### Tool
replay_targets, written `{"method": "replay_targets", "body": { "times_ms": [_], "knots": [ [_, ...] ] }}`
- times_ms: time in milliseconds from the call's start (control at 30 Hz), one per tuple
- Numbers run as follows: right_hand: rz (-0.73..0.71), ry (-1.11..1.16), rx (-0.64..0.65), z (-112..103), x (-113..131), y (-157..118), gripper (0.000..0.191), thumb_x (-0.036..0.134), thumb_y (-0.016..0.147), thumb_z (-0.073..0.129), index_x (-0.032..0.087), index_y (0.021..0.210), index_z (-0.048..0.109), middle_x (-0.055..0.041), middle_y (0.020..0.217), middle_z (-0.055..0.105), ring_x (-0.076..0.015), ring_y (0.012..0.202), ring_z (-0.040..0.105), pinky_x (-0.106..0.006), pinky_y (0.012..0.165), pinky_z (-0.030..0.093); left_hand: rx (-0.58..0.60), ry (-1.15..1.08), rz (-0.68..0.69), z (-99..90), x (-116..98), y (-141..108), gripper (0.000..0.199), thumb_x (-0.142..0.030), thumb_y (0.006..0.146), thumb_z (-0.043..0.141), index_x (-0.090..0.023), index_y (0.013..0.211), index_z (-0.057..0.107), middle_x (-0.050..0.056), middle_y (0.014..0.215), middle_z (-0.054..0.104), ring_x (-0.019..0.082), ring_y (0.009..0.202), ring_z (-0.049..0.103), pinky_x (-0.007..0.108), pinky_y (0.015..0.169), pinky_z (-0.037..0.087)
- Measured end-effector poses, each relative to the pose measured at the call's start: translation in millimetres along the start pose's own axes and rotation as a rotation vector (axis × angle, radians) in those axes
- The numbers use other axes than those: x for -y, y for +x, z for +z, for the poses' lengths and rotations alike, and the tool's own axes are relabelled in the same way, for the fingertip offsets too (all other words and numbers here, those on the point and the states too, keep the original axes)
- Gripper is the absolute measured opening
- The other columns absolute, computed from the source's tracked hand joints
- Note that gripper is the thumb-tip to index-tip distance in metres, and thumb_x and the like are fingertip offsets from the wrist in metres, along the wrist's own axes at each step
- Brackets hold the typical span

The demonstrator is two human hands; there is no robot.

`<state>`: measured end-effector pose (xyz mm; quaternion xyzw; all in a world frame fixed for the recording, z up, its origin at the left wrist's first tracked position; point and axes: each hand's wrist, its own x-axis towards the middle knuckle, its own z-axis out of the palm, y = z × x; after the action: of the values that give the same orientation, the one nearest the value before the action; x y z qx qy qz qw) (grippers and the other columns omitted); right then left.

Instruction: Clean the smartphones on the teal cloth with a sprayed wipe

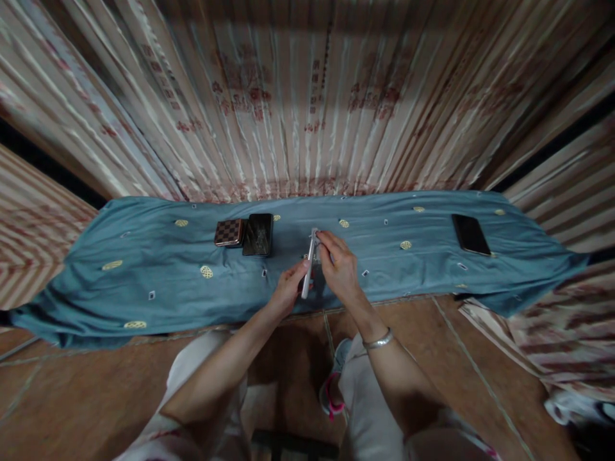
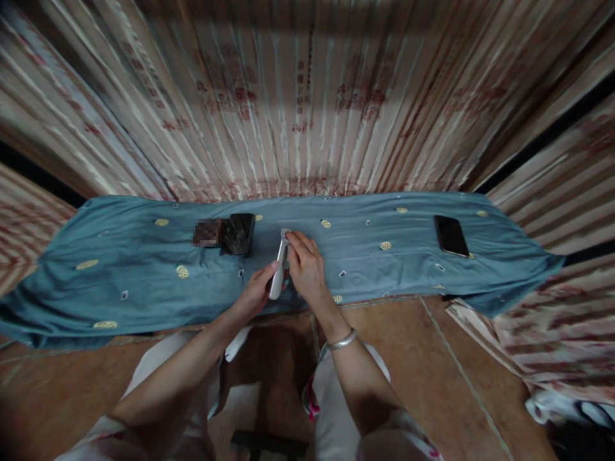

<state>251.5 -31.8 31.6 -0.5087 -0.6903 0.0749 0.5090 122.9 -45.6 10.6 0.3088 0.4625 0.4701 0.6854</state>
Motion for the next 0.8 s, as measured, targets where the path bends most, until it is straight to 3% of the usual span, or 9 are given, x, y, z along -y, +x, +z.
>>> {"method": "replay_targets", "body": {
  "times_ms": [167,300,500,800],
  "knots": [
    [0.027,0.021,-0.024,-2,-9,3,0.034,0.018,0.091,0.041,0.020,0.115,0.064,-0.0083,0.117,0.067,-0.0191,0.111,0.060,-0.037,0.100,0.045,-0.013,0.024,-0.031,-4.2,-4,-4,0.045,-0.048,0.057,0.079,-0.014,0.085,0.073,0.003,0.066,0.065,0.014,0.062,0.059,0.024,0.057,0.047],
    [0.069,0.067,-0.024,-1,-16,4,0.033,0.018,0.088,0.041,0.020,0.110,0.066,-0.0072,0.110,0.070,-0.0194,0.104,0.063,-0.036,0.096,0.047,0.047,0.009,-0.028,-10.3,-9,-8,0.043,-0.043,0.060,0.079,-0.014,0.092,0.074,0.004,0.068,0.068,0.014,0.063,0.061,0.024,0.058,0.049],
    [0.262,0.253,0.010,7,-22,4,0.032,0.023,0.082,0.045,0.019,0.102,0.070,-0.0037,0.093,0.073,-0.0175,0.081,0.065,-0.030,0.077,0.051,0.107,-0.015,-0.040,-15.3,-15,-12,0.043,-0.036,0.060,0.080,-0.015,0.097,0.074,0.006,0.075,0.071,0.016,0.069,0.064,0.024,0.058,0.050],
    [0.543,0.673,0.090,28,-21,4,0.025,0.034,0.071,0.059,0.019,0.087,0.072,0.0031,0.066,0.064,-0.0096,0.055,0.053,-0.021,0.053,0.042,0.137,-0.206,-0.134,-14.0,-22,-15,0.031,-0.036,0.069,0.072,-0.012,0.088,0.069,0.010,0.081,0.072,0.026,0.085,0.067,0.043,0.077,0.057]
  ]
}}
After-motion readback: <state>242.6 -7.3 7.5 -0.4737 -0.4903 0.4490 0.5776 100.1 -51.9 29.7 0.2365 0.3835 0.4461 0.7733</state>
